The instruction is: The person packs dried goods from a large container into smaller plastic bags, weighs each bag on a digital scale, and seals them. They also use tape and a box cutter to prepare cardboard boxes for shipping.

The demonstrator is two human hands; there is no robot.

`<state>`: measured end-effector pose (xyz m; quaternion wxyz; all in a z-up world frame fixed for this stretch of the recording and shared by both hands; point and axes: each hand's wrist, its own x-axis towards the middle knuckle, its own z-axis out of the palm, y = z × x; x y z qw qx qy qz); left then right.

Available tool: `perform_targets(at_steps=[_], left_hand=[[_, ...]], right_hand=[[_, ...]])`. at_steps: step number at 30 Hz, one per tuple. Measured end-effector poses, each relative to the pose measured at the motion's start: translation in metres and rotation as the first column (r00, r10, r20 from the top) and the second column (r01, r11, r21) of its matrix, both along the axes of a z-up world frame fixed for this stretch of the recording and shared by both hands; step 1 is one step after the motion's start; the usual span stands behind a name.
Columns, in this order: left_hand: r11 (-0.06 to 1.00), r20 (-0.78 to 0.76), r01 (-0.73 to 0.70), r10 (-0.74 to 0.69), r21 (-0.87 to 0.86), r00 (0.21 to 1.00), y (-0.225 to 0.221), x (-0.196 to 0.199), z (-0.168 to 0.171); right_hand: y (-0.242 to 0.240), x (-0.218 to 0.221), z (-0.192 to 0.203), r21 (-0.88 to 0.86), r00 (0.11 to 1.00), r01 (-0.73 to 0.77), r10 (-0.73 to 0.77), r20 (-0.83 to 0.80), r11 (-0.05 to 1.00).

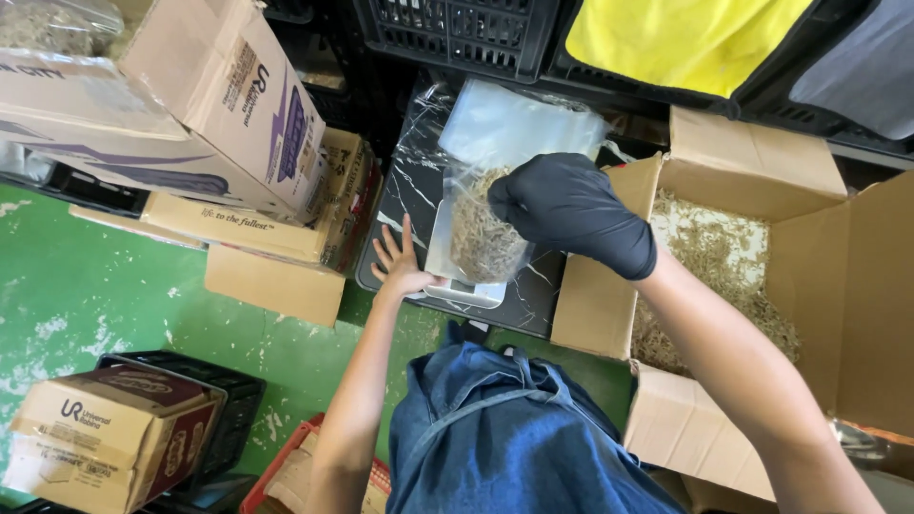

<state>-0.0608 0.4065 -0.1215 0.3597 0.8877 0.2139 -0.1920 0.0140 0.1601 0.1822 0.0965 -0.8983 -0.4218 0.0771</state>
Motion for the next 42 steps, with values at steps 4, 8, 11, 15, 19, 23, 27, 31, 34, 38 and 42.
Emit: perform_targets(at_steps=[4, 8, 11, 15, 19, 23, 27, 31, 34, 38, 42], left_hand=[[0.998, -0.084, 0.062, -0.063, -0.013, 0.994, 0.008, 0.004, 0.015], [0.982, 0.090, 0.121, -0.108, -0.148, 0.990, 0.005, 0.000, 0.058], [0.831, 0.376, 0.297, -0.116, -0.470, 0.919, -0.023, -0.003, 0.139], [0.839, 0.519, 0.276, 0.009, -0.469, 0.855, -0.054, 0.009, 0.130], [0.823, 0.635, 0.213, 0.214, -0.526, 0.742, -0.060, 0.022, 0.115], [0.805, 0.646, 0.196, 0.276, -0.560, 0.712, -0.053, 0.021, 0.114], [0.807, 0.655, 0.207, 0.267, -0.553, 0.707, -0.045, 0.021, 0.115], [0.813, 0.644, 0.190, 0.270, -0.551, 0.716, -0.037, 0.019, 0.113], [0.827, 0.632, 0.160, 0.271, -0.539, 0.726, -0.036, 0.016, 0.129], [0.846, 0.612, 0.116, 0.274, -0.520, 0.742, -0.031, 0.016, 0.137], [0.855, 0.591, 0.084, 0.280, -0.512, 0.757, -0.024, 0.015, 0.131]], right_hand=[[-0.012, 0.000, 0.009, 0.051, 1.000, -0.015, 0.015, -0.007, 0.999], [-0.021, -0.002, 0.018, 0.044, 1.000, 0.007, -0.007, 0.006, 0.999], [-0.020, 0.001, 0.017, 0.042, 0.998, 0.021, -0.023, 0.053, 0.999], [-0.013, -0.006, 0.032, 0.128, 0.996, -0.021, 0.010, 0.089, 0.992], [-0.010, -0.010, 0.041, 0.190, 0.997, -0.040, 0.026, 0.077, 0.981], [-0.010, -0.009, 0.045, 0.247, 0.997, -0.065, 0.050, 0.065, 0.967], [-0.012, -0.006, 0.042, 0.264, 0.995, -0.089, 0.076, 0.059, 0.960], [-0.009, -0.003, 0.041, 0.313, 0.995, -0.103, 0.101, 0.023, 0.944], [-0.006, 0.000, 0.035, 0.325, 0.994, -0.106, 0.108, 0.012, 0.940], [0.001, 0.007, 0.024, 0.306, 0.990, -0.140, 0.135, 0.037, 0.942], [0.012, 0.010, 0.018, 0.290, 0.985, -0.175, 0.167, 0.051, 0.941]])
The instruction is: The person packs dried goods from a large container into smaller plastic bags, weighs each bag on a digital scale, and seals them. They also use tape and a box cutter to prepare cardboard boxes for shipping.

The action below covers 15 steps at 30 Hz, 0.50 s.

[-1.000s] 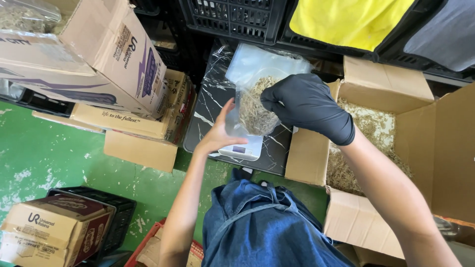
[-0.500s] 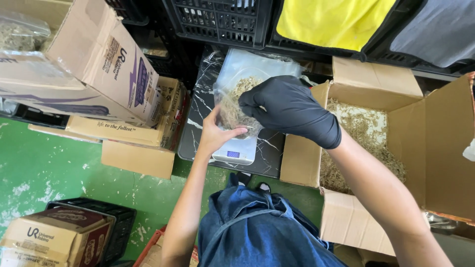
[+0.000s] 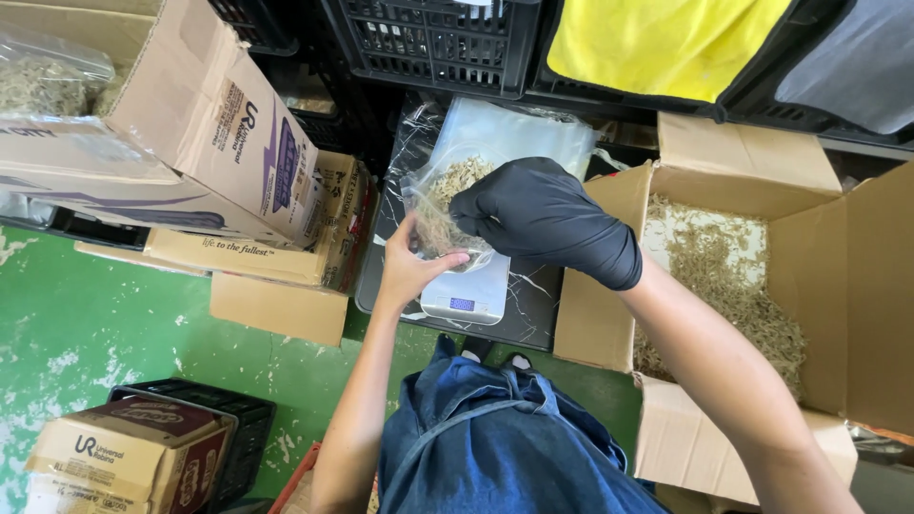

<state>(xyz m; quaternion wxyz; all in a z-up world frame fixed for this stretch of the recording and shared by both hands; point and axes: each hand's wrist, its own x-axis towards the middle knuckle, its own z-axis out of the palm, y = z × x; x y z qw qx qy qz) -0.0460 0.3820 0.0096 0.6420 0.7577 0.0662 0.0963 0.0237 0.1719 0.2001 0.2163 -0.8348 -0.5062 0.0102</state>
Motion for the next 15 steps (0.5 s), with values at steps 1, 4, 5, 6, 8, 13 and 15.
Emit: perform_targets(at_steps=[1, 4, 5, 6, 8, 13, 15], left_hand=[[1.000, -0.015, 0.001, -0.001, 0.007, 1.000, 0.001, 0.000, 0.000], [1.000, -0.020, 0.008, -0.008, 0.004, 1.000, 0.004, 0.000, -0.004], [1.000, -0.010, 0.016, -0.016, -0.007, 1.000, 0.005, 0.000, -0.006], [1.000, -0.010, 0.015, -0.015, -0.009, 1.000, 0.004, 0.000, -0.008], [0.999, -0.008, 0.025, -0.025, -0.033, 1.000, 0.003, 0.000, -0.012], [0.999, -0.025, 0.035, -0.035, -0.015, 0.999, 0.002, -0.002, -0.014], [0.999, -0.030, 0.035, -0.035, -0.006, 0.999, -0.001, -0.001, -0.013]], right_hand=[[0.002, 0.001, -0.001, -0.013, 1.000, -0.006, 0.006, 0.005, 1.000], [0.007, 0.004, -0.009, -0.044, 1.000, -0.013, 0.014, 0.013, 0.999], [0.007, 0.005, -0.013, -0.062, 1.000, -0.013, 0.014, 0.015, 0.998], [0.008, 0.005, -0.013, -0.063, 1.000, -0.013, 0.014, 0.014, 0.998], [0.010, 0.005, -0.013, -0.067, 0.999, -0.027, 0.028, 0.017, 0.997], [0.009, 0.006, -0.018, -0.064, 1.000, -0.026, 0.025, -0.008, 0.998], [0.009, 0.008, -0.019, -0.060, 1.000, -0.030, 0.030, -0.006, 0.998]])
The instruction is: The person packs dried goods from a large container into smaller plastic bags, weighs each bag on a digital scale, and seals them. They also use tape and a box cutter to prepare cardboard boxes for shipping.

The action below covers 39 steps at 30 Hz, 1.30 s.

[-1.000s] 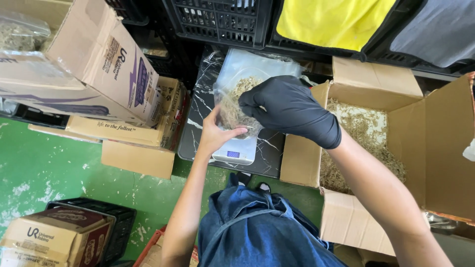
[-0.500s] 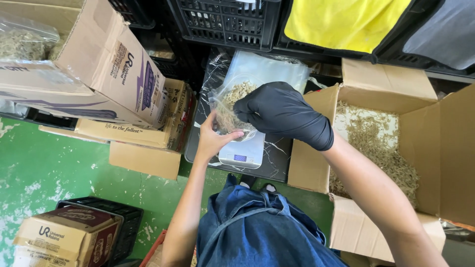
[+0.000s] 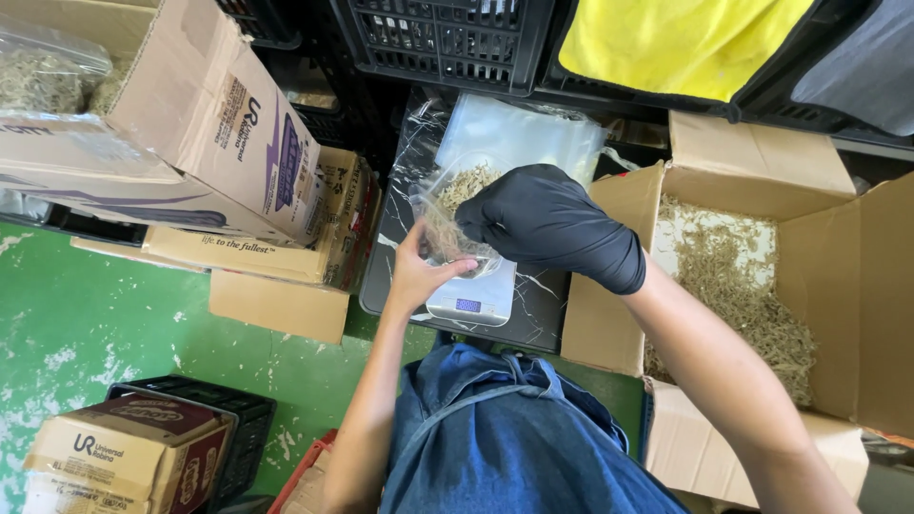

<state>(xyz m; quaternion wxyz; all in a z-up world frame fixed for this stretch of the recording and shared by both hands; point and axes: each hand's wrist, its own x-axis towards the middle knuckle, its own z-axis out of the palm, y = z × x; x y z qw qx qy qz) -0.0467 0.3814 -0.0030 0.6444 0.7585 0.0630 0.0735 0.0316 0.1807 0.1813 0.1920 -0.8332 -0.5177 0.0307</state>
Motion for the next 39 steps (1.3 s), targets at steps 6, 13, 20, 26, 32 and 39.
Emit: perform_targets(at_steps=[6, 13, 20, 26, 32, 39], left_hand=[[1.000, -0.042, -0.010, 0.009, -0.006, 0.999, -0.004, -0.003, 0.001], [0.999, -0.086, -0.044, 0.042, -0.019, 0.995, -0.006, -0.006, -0.026], [0.994, -0.051, -0.102, 0.099, -0.046, 0.994, -0.018, -0.013, -0.043], [0.998, 0.039, -0.037, 0.040, -0.058, 0.998, -0.023, -0.025, -0.069], [0.995, 0.000, 0.062, -0.063, -0.076, 0.998, -0.006, -0.035, 0.002], [0.998, 0.029, 0.048, -0.047, -0.033, 0.998, 0.000, -0.038, -0.002]], right_hand=[[-0.001, 0.003, -0.006, -0.016, 0.999, -0.017, 0.018, 0.027, 1.000], [-0.003, 0.001, -0.013, -0.007, 0.998, -0.055, 0.055, -0.018, 0.998], [-0.004, 0.001, -0.036, -0.067, 0.992, -0.085, 0.078, -0.101, 0.994], [-0.010, -0.006, -0.013, -0.069, 0.941, -0.097, 0.068, -0.333, 0.993], [-0.026, -0.006, 0.029, 0.052, 0.897, 0.010, 0.015, -0.442, 0.999], [-0.021, 0.004, 0.025, 0.171, 0.889, -0.034, 0.108, -0.444, 0.985]])
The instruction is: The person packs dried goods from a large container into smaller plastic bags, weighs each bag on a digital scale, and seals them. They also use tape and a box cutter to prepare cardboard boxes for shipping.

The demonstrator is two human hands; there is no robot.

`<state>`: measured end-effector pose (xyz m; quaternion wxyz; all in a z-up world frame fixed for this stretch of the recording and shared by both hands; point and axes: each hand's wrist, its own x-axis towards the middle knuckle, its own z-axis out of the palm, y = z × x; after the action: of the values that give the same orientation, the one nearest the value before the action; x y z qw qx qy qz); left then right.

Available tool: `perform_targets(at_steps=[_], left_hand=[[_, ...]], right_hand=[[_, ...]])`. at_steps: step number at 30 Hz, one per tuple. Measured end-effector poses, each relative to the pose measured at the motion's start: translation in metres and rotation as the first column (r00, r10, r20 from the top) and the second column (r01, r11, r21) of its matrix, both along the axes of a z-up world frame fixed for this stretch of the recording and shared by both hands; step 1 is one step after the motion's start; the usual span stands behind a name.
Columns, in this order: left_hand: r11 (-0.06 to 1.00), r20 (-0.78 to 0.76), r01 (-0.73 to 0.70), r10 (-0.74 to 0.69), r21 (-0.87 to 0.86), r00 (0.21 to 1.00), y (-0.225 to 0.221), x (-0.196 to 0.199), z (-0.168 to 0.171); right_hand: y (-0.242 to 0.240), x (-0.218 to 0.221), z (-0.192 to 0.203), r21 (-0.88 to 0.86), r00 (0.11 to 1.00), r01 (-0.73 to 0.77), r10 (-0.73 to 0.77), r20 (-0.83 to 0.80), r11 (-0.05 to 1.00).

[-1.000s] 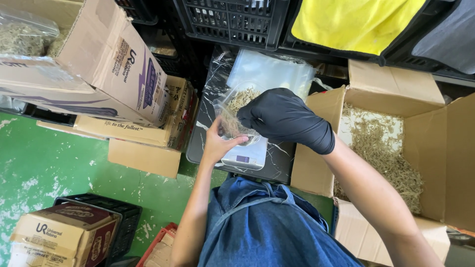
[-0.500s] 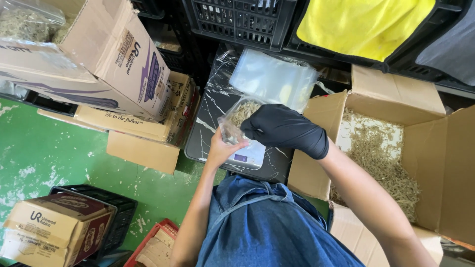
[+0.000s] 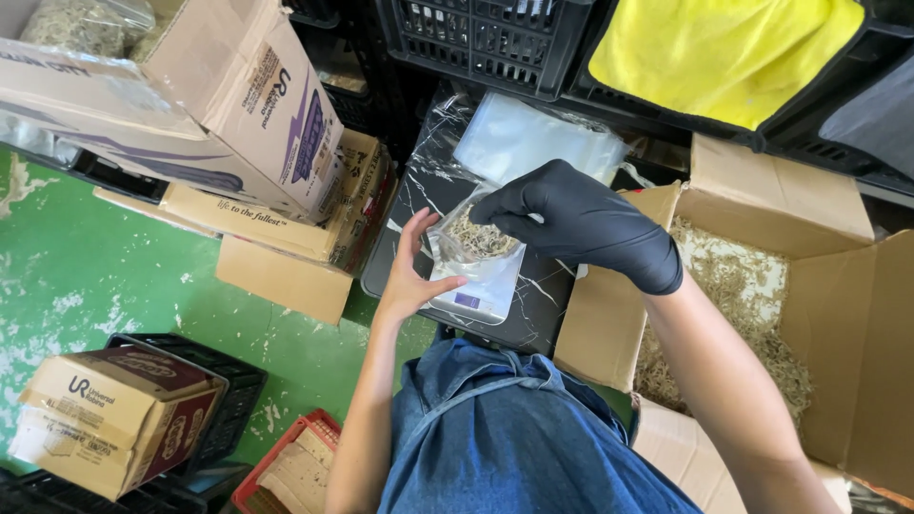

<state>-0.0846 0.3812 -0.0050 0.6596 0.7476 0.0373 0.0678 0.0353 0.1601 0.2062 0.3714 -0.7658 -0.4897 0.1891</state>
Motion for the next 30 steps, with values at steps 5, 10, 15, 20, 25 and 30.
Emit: perform_targets(at_steps=[5, 10, 15, 20, 25, 30], left_hand=[[1.000, -0.011, -0.016, 0.016, -0.019, 1.000, 0.003, -0.005, 0.001], [0.999, -0.022, -0.029, 0.028, -0.037, 0.999, 0.005, -0.010, 0.005], [0.999, -0.016, -0.033, 0.032, -0.039, 0.999, 0.007, -0.011, 0.004], [0.995, 0.010, -0.099, 0.099, -0.002, 0.995, 0.006, -0.010, 0.004], [0.984, 0.113, -0.174, 0.168, 0.044, 0.979, 0.005, -0.012, 0.013], [0.932, 0.280, -0.332, 0.283, 0.145, 0.918, -0.008, -0.008, 0.012]], right_hand=[[0.005, -0.001, 0.001, -0.012, 1.000, 0.022, -0.022, -0.006, 1.000], [0.004, 0.000, -0.003, 0.003, 1.000, 0.012, -0.012, 0.007, 1.000], [0.001, 0.004, -0.008, 0.049, 1.000, 0.023, -0.023, 0.004, 0.999], [-0.003, -0.001, 0.000, 0.057, 0.997, 0.052, -0.055, 0.048, 0.997], [-0.010, 0.000, -0.003, 0.126, 0.995, 0.098, -0.100, 0.008, 0.987], [-0.044, 0.005, 0.005, 0.196, 0.978, 0.197, -0.206, 0.030, 0.961]])
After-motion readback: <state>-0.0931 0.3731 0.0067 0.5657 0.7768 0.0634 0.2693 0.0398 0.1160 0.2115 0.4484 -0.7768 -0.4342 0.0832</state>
